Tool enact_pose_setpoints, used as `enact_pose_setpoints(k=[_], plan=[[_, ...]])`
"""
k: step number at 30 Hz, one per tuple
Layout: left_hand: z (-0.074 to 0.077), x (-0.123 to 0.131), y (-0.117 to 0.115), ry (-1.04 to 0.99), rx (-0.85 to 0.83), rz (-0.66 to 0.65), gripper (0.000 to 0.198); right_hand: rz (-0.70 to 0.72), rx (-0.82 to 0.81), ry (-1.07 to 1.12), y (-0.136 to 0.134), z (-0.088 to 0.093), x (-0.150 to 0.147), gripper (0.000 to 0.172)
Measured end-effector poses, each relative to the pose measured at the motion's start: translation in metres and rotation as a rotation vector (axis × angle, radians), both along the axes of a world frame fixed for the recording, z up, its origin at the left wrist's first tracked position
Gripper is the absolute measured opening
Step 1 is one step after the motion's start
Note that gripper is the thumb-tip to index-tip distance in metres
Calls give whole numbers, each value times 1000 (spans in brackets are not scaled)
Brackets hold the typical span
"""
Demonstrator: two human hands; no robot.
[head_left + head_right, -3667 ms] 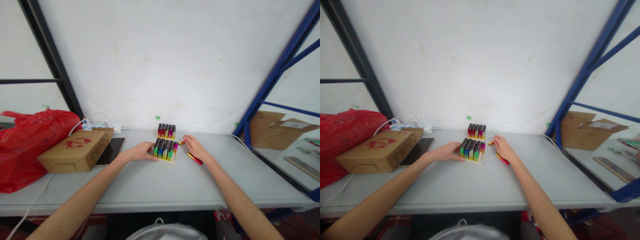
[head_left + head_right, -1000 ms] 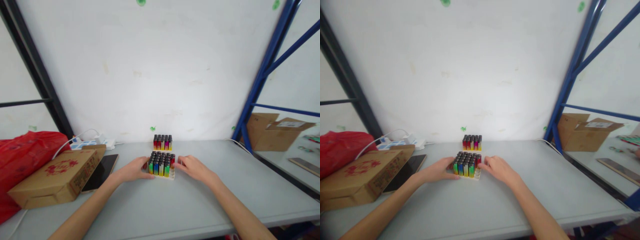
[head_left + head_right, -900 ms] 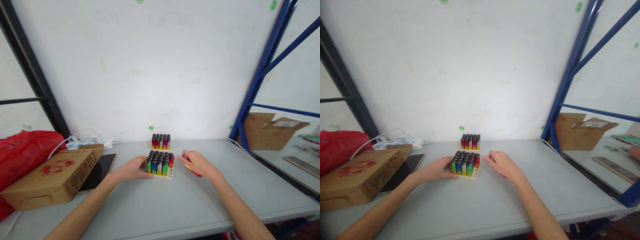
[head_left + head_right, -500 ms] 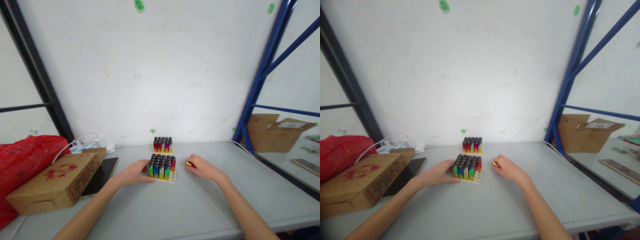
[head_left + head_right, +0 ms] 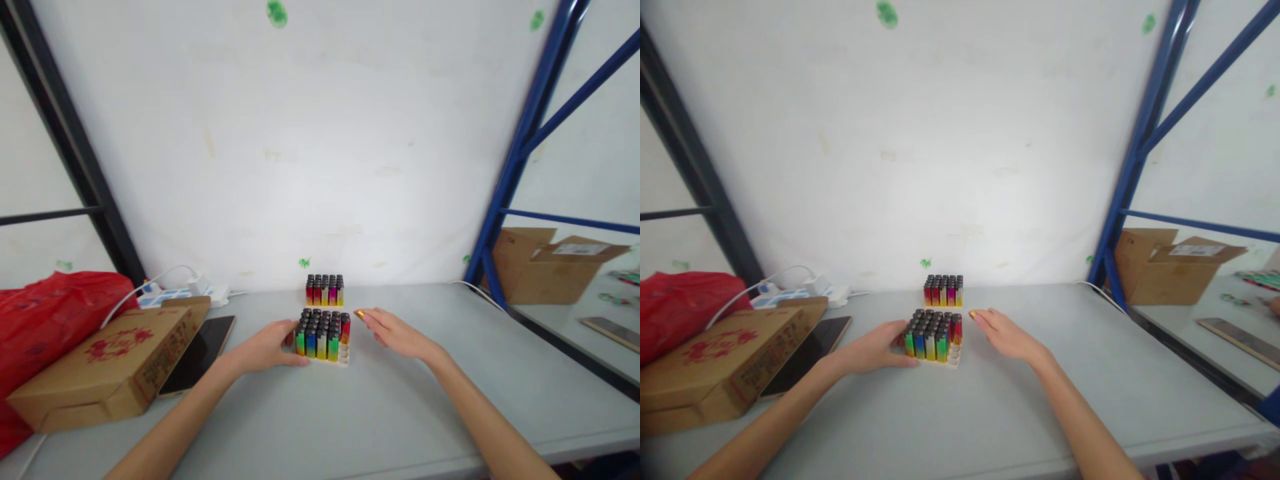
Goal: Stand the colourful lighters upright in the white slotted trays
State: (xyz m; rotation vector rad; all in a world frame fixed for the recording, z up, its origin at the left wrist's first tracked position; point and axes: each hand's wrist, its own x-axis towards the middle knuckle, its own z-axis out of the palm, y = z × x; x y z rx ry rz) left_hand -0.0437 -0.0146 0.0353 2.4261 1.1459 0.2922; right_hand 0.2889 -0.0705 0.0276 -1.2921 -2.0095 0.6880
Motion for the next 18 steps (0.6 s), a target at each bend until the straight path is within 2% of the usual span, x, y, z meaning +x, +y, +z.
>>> enact_pose_setpoints(k=[4, 7, 13, 18], plan=[[-2, -1, 1, 4, -9, 2, 63, 49, 28, -27, 2, -1, -4, 47], [-2, -1, 1, 14, -15, -7, 62, -6, 33, -11, 5, -2, -5, 49], [-1, -1, 0, 16, -7, 5, 64, -139, 175, -36, 8, 2, -1, 49], [-1, -1, 0, -10, 1, -26, 60, -212, 162, 14, 5, 4, -5, 40]])
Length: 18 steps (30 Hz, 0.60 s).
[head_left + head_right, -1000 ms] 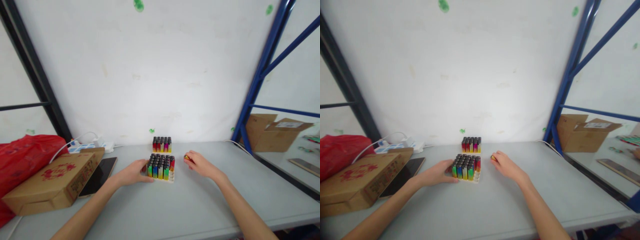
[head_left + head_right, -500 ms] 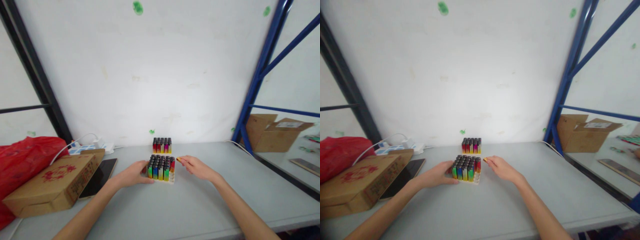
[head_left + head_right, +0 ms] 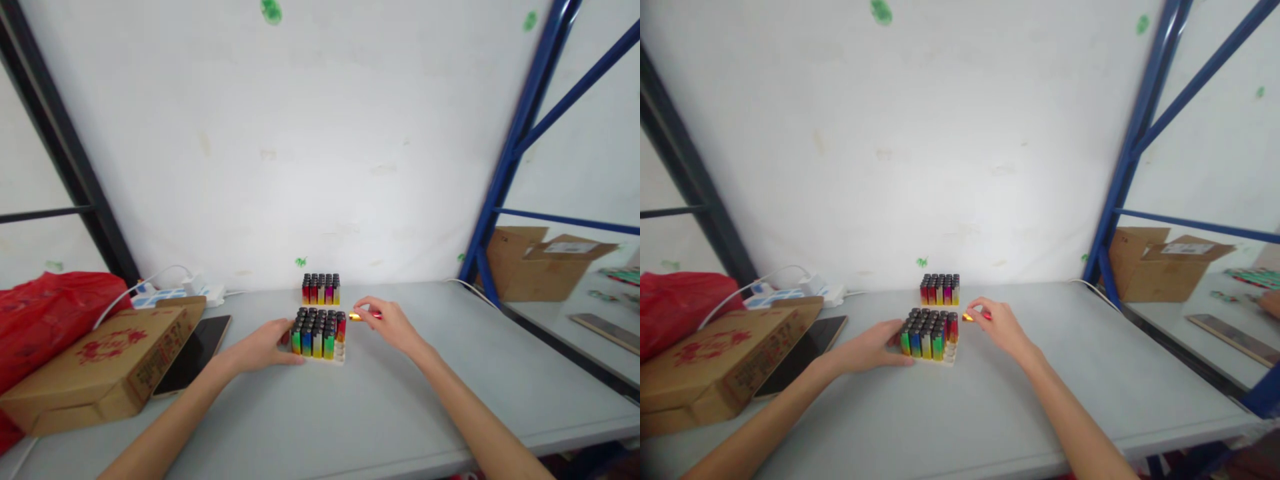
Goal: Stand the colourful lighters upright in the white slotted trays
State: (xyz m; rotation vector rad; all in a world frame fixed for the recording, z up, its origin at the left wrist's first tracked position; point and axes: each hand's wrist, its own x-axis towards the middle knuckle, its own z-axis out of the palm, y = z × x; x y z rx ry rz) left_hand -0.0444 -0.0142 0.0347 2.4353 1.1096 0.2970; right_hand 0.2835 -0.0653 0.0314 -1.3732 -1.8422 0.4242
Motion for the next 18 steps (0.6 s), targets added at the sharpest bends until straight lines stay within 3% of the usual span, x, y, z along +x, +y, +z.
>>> enact_pose_setpoints(k=[3, 7, 10, 14, 18], plan=[[1, 0, 1, -11, -5, -16, 59, -53, 0, 79, 3, -4, -3, 41], [1, 0, 1, 17, 27, 5, 64, -84, -3, 130, 7, -8, -3, 60], [0, 0, 1, 16, 50, 2, 63, 3, -39, 212, 7, -8, -5, 67], [0, 1, 2, 20, 42, -6, 62, 199, -201, 443, 2, -6, -13, 64], [-1, 1, 3, 33, 49, -17, 62, 156, -259, 463, 0, -8, -20, 65]])
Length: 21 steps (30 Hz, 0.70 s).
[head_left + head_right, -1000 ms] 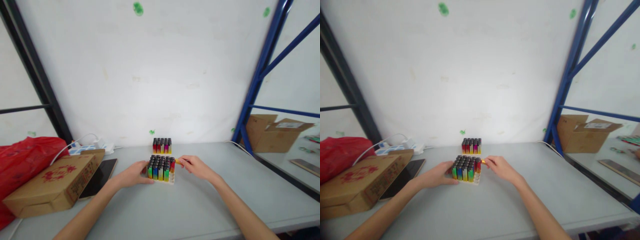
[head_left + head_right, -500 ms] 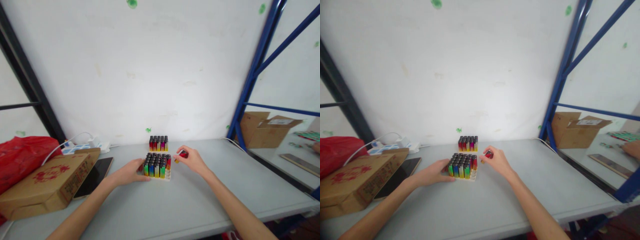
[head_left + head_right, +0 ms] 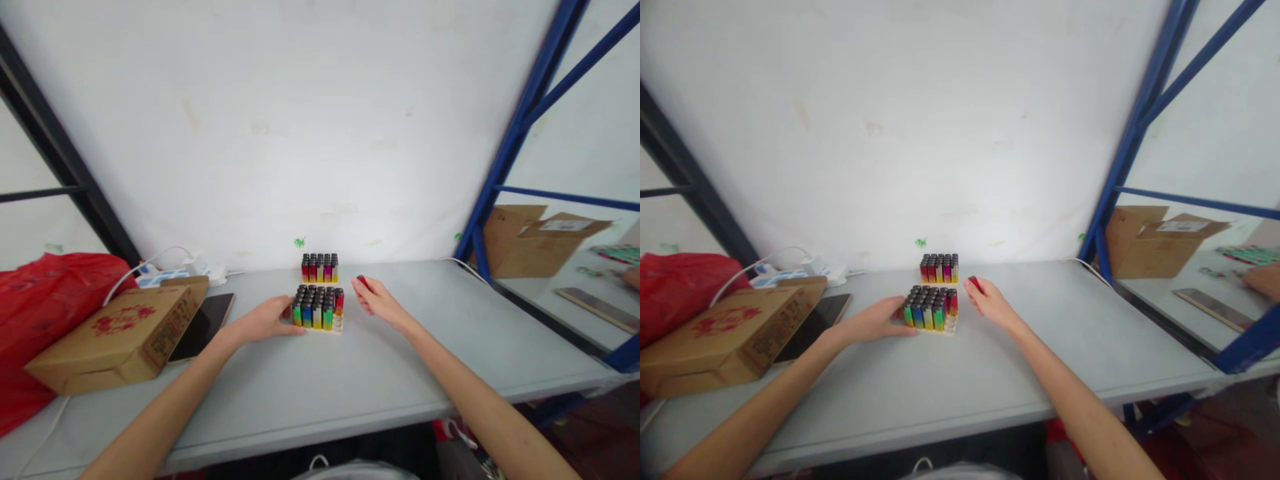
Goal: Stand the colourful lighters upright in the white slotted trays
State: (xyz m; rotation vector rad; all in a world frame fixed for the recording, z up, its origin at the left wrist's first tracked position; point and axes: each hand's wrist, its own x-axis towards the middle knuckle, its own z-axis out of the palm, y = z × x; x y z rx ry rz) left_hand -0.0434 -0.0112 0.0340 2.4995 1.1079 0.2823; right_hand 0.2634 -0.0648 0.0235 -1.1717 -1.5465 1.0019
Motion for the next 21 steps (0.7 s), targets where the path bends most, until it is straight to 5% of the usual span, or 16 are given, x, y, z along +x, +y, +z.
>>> enact_pose_setpoints(k=[9, 16, 21], plan=[[1, 1, 0, -29, 29, -27, 63, -178, 145, -338, -2, -11, -12, 62], [1, 2, -1, -45, 24, -21, 65, -157, 215, -356, 0, -13, -16, 46], [-1, 1, 0, -36, 6, -19, 67, -148, 259, -436, -7, -2, -13, 49]])
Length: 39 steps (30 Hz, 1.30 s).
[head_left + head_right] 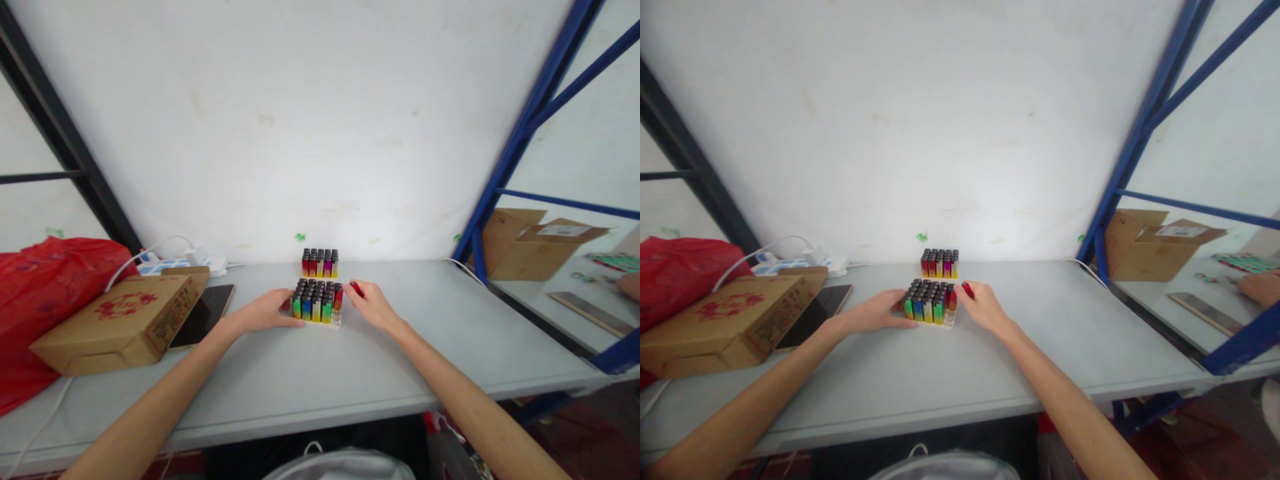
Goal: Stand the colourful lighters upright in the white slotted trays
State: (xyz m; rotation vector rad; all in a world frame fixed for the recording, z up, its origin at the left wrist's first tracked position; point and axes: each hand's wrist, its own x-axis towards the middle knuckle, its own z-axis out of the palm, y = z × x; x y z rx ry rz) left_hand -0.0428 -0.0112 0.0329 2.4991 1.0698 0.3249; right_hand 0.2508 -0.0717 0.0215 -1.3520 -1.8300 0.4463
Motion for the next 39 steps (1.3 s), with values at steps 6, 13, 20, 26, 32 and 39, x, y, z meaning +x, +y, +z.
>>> enact_pose_setpoints(k=[6, 13, 20, 26, 32, 39], plan=[[-2, 0, 2, 3, -18, 3, 65, 180, -96, -19, -10, 14, 9, 46], [-2, 1, 1, -8, -10, -4, 65, 163, 41, -303, -12, 19, 13, 60], [-5, -1, 4, -6, 8, -16, 64, 97, 57, -337, -7, 11, 11, 58], [-4, 0, 3, -4, -7, -8, 66, 82, -25, -416, -1, 0, 3, 44], [-2, 1, 1, -6, -23, -24, 64, 44, -84, -569, -5, 2, -6, 39], [-5, 1, 0, -88, -13, -57, 55, 120, -188, -543, -12, 9, 4, 65]])
